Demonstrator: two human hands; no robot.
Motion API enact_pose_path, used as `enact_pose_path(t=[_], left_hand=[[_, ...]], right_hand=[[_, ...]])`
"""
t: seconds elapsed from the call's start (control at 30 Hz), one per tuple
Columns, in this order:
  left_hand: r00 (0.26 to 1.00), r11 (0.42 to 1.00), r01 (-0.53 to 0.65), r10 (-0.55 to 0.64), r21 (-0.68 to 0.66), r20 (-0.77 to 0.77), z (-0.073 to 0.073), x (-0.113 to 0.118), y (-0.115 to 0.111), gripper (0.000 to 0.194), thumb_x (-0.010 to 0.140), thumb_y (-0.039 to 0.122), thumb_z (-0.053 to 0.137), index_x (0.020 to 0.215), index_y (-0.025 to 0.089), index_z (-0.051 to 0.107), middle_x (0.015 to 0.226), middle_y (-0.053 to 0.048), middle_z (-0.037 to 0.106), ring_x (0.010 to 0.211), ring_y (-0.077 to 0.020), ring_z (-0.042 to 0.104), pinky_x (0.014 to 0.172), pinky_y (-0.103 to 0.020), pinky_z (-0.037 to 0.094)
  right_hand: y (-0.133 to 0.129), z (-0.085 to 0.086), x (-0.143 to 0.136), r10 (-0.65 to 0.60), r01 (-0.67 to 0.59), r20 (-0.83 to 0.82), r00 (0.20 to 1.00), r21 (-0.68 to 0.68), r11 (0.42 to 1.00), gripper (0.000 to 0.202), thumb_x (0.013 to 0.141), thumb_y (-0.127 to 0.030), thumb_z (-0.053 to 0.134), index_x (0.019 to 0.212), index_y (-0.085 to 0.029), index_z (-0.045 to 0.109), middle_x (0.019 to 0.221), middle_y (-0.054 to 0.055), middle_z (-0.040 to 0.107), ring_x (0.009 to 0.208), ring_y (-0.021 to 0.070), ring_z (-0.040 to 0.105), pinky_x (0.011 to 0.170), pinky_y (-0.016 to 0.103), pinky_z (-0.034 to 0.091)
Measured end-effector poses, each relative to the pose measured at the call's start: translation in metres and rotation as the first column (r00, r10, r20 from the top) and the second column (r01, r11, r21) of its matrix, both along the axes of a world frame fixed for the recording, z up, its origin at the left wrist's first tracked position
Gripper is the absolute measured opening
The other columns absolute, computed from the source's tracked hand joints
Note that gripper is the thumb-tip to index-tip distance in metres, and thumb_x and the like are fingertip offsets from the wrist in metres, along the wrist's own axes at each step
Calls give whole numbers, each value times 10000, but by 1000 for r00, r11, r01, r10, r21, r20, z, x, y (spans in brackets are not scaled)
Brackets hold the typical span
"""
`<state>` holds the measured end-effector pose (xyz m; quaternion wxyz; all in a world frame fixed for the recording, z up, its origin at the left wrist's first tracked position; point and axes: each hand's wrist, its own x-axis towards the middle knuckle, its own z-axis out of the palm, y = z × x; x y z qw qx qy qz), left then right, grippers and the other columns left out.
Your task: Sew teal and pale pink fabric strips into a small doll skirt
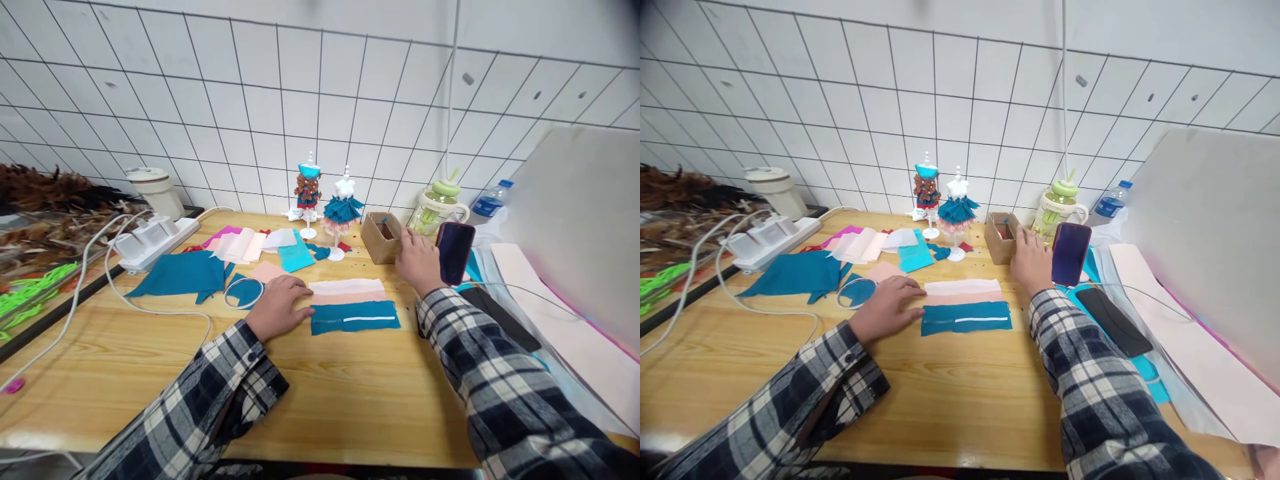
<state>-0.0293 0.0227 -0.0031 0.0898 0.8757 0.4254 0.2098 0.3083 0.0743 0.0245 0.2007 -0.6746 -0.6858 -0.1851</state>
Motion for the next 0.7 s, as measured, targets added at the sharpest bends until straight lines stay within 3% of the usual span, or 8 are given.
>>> enact_pose_path(t=[0.07,0.13,0.2,0.27,0.33,0.4,0.57,0.7], left_hand=[[990,989,138,-137,-46,18,6,1,-4,351,742,487,713,998,246,704,1070,-62,648,1032,-239,558,957,-376,398],[976,971,218,-218,-103,6,12,3,-8,359,700,513,745,934,243,705,1021,-50,651,982,-224,559,923,-352,404],[971,961,233,-239,-147,-24,16,7,-13,368,692,524,749,914,236,695,990,-46,649,961,-222,555,890,-340,406],[965,955,245,-258,-169,-58,18,11,-16,381,688,529,750,913,229,681,977,-43,647,957,-227,549,866,-337,403],[956,950,261,-279,-169,-88,18,17,-19,374,692,503,757,923,224,666,972,-40,647,947,-228,548,851,-337,400],[951,951,267,-286,-159,-117,16,21,-21,312,720,430,749,926,216,655,954,-38,651,926,-222,555,834,-334,400],[943,960,250,-271,-127,-195,13,24,-19,87,819,258,625,870,208,674,872,-37,673,885,-206,583,817,-324,406],[930,963,251,-267,-94,-253,15,23,-18,146,850,219,560,813,215,701,829,-30,680,853,-202,594,808,-331,414]], right_hand=[[-17,-4,-10,84,-74,-116,990,89,993,540,874,-269,461,1392,-125,411,1337,182,509,1194,325,446,956,467,365],[-39,-12,-25,320,-307,-202,926,94,947,361,894,-307,471,1204,-148,566,1143,140,620,1071,269,526,941,414,392],[-60,-21,-41,536,-563,-271,799,-25,826,224,890,-339,516,999,-192,646,989,94,654,959,236,559,877,379,430],[-76,-29,-56,635,-702,-323,701,-160,694,206,850,-365,607,986,-220,660,993,71,653,972,228,557,880,377,434],[-83,-34,-65,662,-746,-351,662,-232,624,285,800,-386,679,1039,-233,656,1039,63,645,1014,230,547,899,383,432],[-85,-36,-69,663,-753,-358,657,-273,599,367,763,-389,721,1085,-231,643,1062,64,638,1035,234,543,908,388,431],[-82,-35,-65,605,-728,-409,683,-315,609,473,733,-363,752,1152,-214,589,1105,70,628,1030,232,556,889,380,435],[-80,-36,-61,585,-721,-425,691,-344,602,379,728,-372,759,1038,-213,609,1045,56,632,989,227,560,865,369,433]])
